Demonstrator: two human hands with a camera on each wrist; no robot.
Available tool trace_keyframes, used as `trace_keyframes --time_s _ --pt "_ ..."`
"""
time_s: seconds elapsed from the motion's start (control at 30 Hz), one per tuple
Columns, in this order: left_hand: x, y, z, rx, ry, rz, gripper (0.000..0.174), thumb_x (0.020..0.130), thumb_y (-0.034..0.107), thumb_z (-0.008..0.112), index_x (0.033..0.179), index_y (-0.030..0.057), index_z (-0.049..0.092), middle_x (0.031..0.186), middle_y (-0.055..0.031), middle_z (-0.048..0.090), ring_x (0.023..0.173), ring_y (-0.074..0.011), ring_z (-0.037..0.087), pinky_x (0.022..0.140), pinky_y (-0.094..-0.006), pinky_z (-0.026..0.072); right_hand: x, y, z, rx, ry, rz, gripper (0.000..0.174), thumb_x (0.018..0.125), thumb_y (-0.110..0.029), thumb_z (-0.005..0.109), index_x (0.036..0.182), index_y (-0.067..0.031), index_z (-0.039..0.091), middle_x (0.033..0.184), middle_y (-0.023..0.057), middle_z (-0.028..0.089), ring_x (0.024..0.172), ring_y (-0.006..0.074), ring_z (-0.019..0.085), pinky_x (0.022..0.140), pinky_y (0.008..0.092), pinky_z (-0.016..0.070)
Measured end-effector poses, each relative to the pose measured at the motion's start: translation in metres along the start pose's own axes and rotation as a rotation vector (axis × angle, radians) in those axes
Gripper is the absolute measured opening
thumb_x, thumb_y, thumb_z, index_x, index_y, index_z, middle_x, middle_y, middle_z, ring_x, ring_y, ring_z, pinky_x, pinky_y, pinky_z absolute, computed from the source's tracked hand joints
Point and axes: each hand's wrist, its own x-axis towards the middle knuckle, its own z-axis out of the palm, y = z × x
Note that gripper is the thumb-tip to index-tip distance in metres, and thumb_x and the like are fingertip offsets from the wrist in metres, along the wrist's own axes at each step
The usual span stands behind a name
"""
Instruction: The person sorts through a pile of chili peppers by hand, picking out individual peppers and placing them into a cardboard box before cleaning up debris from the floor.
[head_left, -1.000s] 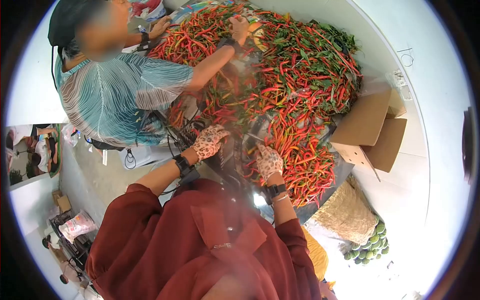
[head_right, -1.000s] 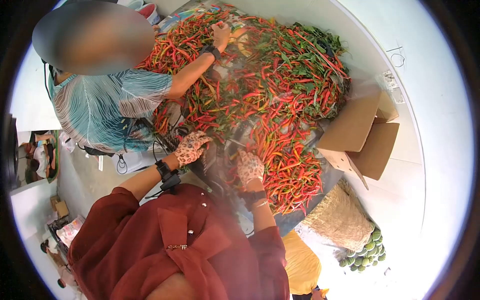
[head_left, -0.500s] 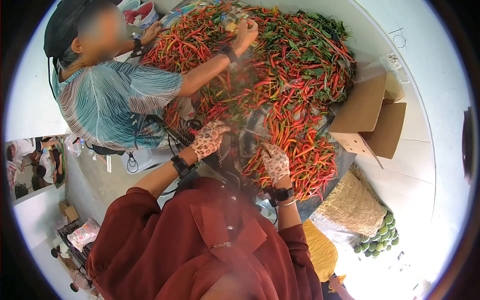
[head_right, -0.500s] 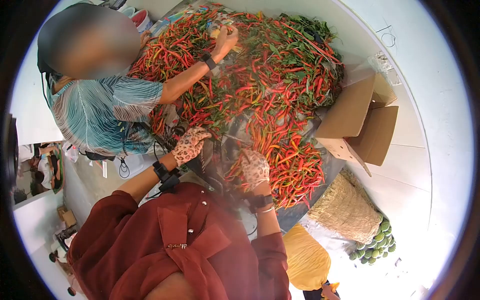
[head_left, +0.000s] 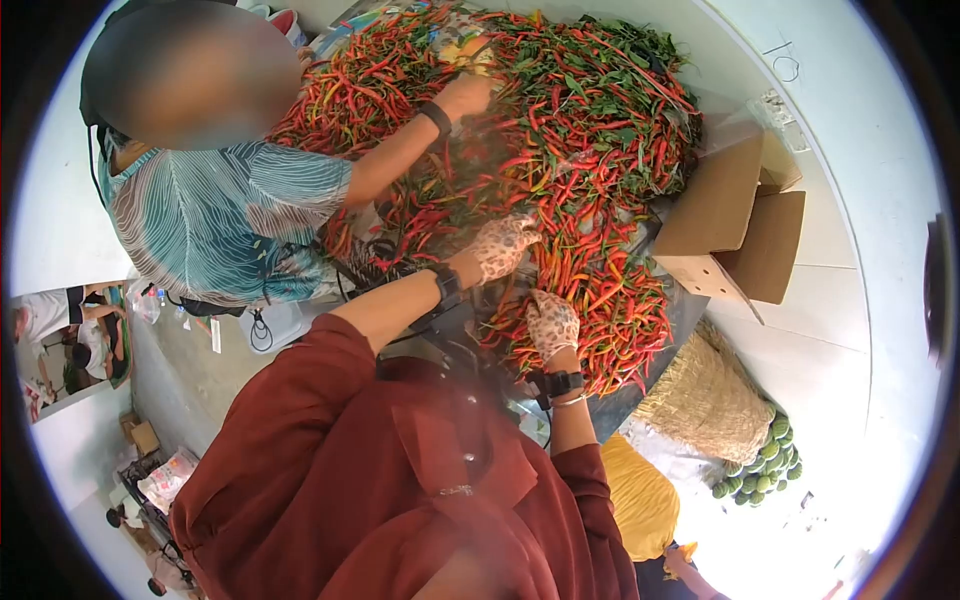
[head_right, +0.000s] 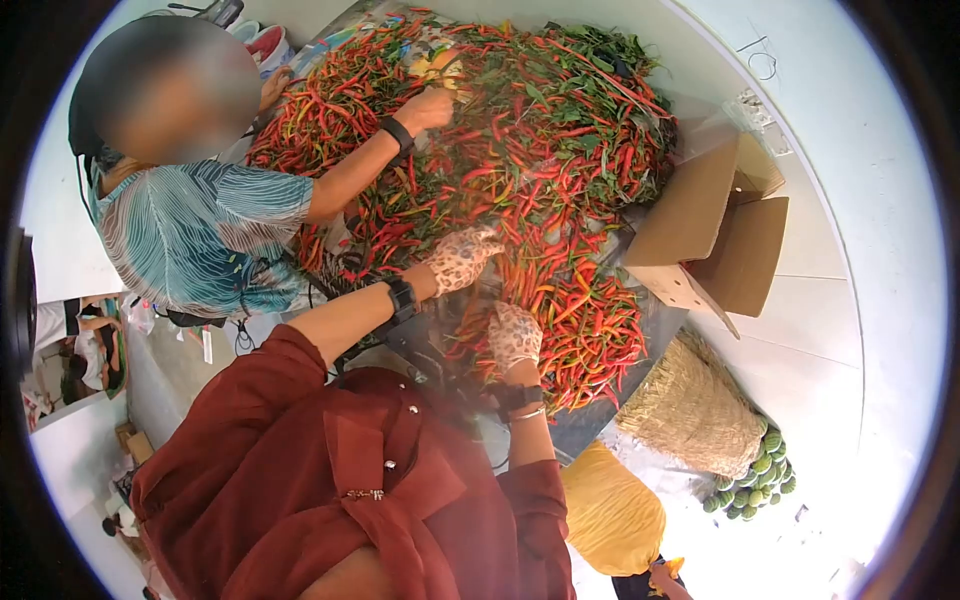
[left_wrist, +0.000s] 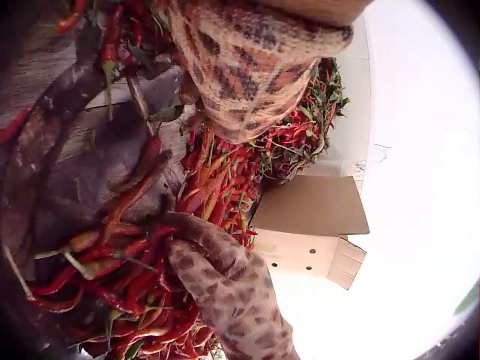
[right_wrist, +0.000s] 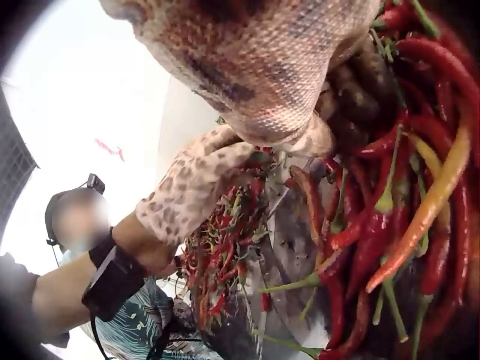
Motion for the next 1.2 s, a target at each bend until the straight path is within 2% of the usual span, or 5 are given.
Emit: trace_keyframes --time_s 0.17,0.37,0.47,0.77,1.2 --pt "0.013 -0.006 0.006 0.101 -0.064 -0.004 0.036 0.092 0.007 0.047 0.127 0.0111 0.053 0.143 -0.0116 0.036 0.13 -0.028 0.037 0.101 -0.0395 0.0401 0.001 -0.008 -0.008 0.025 -0.036 0.037 0.031 0.084 -0.022 0.054 0.11 -0.0084 0.063 0.109 0.0124 0.063 0.103 0.0303 0.057 0.09 0.0378 0.0449" --pt "-0.014 -0.021 -0.005 -0.341 0.134 -0.159 0.036 0.093 0.015 0.049 0.125 -0.003 0.046 0.111 -0.0169 0.06 0.092 -0.0291 0.06 0.075 -0.0344 0.0499 0.002 -0.008 -0.009 0.072 -0.049 0.033 0.03 0.085 -0.023 0.054 0.11 -0.0078 0.063 0.109 0.0124 0.063 0.104 0.0298 0.057 0.091 0.0375 0.0448" --pt "-0.043 -0.012 -0.016 -0.596 -0.037 -0.289 0.04 0.094 0.019 0.049 0.126 -0.0036 0.044 0.113 -0.0189 0.059 0.094 -0.0287 0.06 0.076 -0.0341 0.0503 0.004 -0.007 -0.008 0.057 -0.077 0.043 0.031 0.086 -0.024 0.053 0.111 -0.0071 0.063 0.11 0.0124 0.063 0.105 0.0296 0.057 0.091 0.0373 0.0447" --pt "-0.05 0.018 -0.001 -0.342 -0.209 -0.397 0.058 0.086 0.037 0.06 0.125 -0.0032 0.044 0.122 -0.0225 0.054 0.112 -0.0344 0.053 0.093 -0.0392 0.0428 0.004 0.001 0.0 0.068 -0.039 0.014 0.031 0.086 -0.025 0.053 0.109 -0.0072 0.063 0.109 0.0133 0.064 0.103 0.0299 0.058 0.089 0.0382 0.0453" --pt "-0.072 0.023 0.02 -0.345 -0.127 -0.136 0.05 0.085 0.028 0.058 0.128 0.0049 0.046 0.124 -0.0196 0.051 0.113 -0.0354 0.051 0.096 -0.0409 0.042 0.006 0.001 -0.001 0.072 -0.085 0.023 0.032 0.087 -0.024 0.051 0.112 -0.009 0.063 0.111 0.0125 0.063 0.104 0.0298 0.058 0.09 0.0372 0.0453"
